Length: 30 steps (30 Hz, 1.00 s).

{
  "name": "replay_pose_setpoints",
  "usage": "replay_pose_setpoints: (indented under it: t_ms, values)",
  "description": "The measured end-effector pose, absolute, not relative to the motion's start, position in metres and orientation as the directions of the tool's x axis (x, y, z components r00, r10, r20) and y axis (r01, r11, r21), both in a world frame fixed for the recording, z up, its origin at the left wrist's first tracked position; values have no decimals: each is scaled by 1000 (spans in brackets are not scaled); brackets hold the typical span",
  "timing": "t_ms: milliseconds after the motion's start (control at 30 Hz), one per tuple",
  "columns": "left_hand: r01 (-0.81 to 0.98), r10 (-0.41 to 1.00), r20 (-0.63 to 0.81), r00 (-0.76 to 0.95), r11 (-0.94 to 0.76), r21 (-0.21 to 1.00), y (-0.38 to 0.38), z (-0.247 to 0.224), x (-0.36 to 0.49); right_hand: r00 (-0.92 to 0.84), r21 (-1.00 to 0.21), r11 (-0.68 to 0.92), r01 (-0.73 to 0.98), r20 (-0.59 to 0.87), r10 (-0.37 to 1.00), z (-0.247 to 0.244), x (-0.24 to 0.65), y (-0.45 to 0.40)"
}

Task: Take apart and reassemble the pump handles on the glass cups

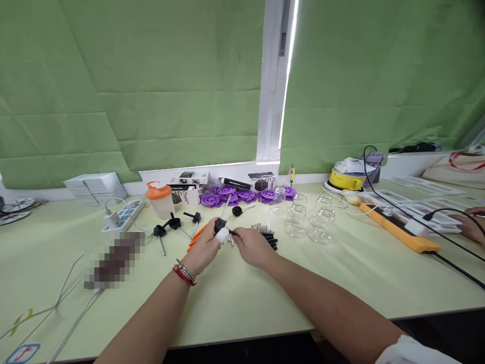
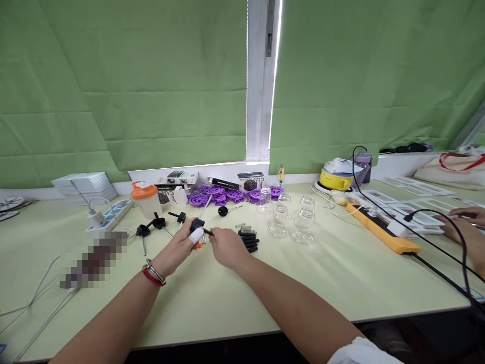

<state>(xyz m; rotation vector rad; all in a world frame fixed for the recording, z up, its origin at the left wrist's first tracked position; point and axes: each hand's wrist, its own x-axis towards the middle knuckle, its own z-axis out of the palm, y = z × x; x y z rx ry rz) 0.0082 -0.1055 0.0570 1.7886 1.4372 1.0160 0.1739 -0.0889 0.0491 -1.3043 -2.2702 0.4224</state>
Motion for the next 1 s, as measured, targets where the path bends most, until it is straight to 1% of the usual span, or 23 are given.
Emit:
replay_pose_setpoints:
  t_ms: [33, 67, 100, 133, 167, 200, 267, 400, 500, 567, 633, 733, 800, 833, 867, 933, 967, 1000]
  values:
    - [547, 976, 180, 121, -217, 808, -96, 59, -1, -380, -433, 452, 780, 246, 892, 51, 177, -75]
    - [627, 976, 202, 86, -210, 750, -85, 61, -13, -309, -381, 375, 845, 223, 925, 53, 180, -60]
    - [743, 970, 243, 11, -170, 648, -73, 62, -25, -222, -332, 281, 901, 203, 954, 53, 185, -44]
    - [865, 959, 269, -86, -62, 498, -61, 62, -38, -140, -291, 188, 938, 179, 974, 53, 189, -28]
    - [944, 951, 272, -144, 49, 328, -49, 62, -49, -97, -277, 139, 951, 160, 982, 51, 194, -13]
    - [957, 949, 269, -163, 86, 276, -38, 61, -59, -75, -268, 111, 957, 142, 987, 49, 198, 0]
    - [974, 961, 238, -143, 94, 205, -19, 56, -73, -46, -255, 73, 964, 109, 993, 42, 203, 22]
    - [993, 988, 137, -69, 56, 101, 8, 44, -76, -39, -234, 54, 971, 66, 997, 24, 202, 42]
    - [997, 995, 72, -62, 58, 53, 21, 35, -73, -50, -222, 61, 973, 55, 997, 17, 199, 46]
    - [997, 997, 49, -67, 65, 39, 27, 30, -73, -62, -214, 74, 974, 65, 996, 18, 198, 46]
    - [997, 996, 57, -71, 69, 37, 29, 29, -75, -76, -205, 93, 974, 90, 993, 22, 197, 43]
    - [994, 986, 131, -98, 92, 50, 24, 37, -79, -105, -197, 134, 971, 152, 983, 28, 192, 29]
    - [991, 967, 223, -124, 108, 79, 16, 48, -80, -193, -216, 229, 949, 175, 965, 30, 185, 13]
    - [988, 948, 288, -138, 111, 107, 11, 54, -81, -257, -239, 289, 927, 158, 953, 30, 180, 5]
    - [981, 911, 382, -155, 96, 170, 6, 61, -81, -318, -267, 339, 902, 119, 941, 30, 175, -5]
    - [952, 817, 541, -199, 30, 305, -7, 73, -79, -386, -307, 376, 874, 31, 922, 28, 166, -22]
    - [923, 775, 586, -236, -11, 386, -14, 78, -78, -386, -312, 367, 876, 0, 922, 27, 162, -29]
    - [875, 753, 597, -278, -58, 481, -21, 82, -76, -376, -308, 354, 883, -12, 927, 26, 158, -35]
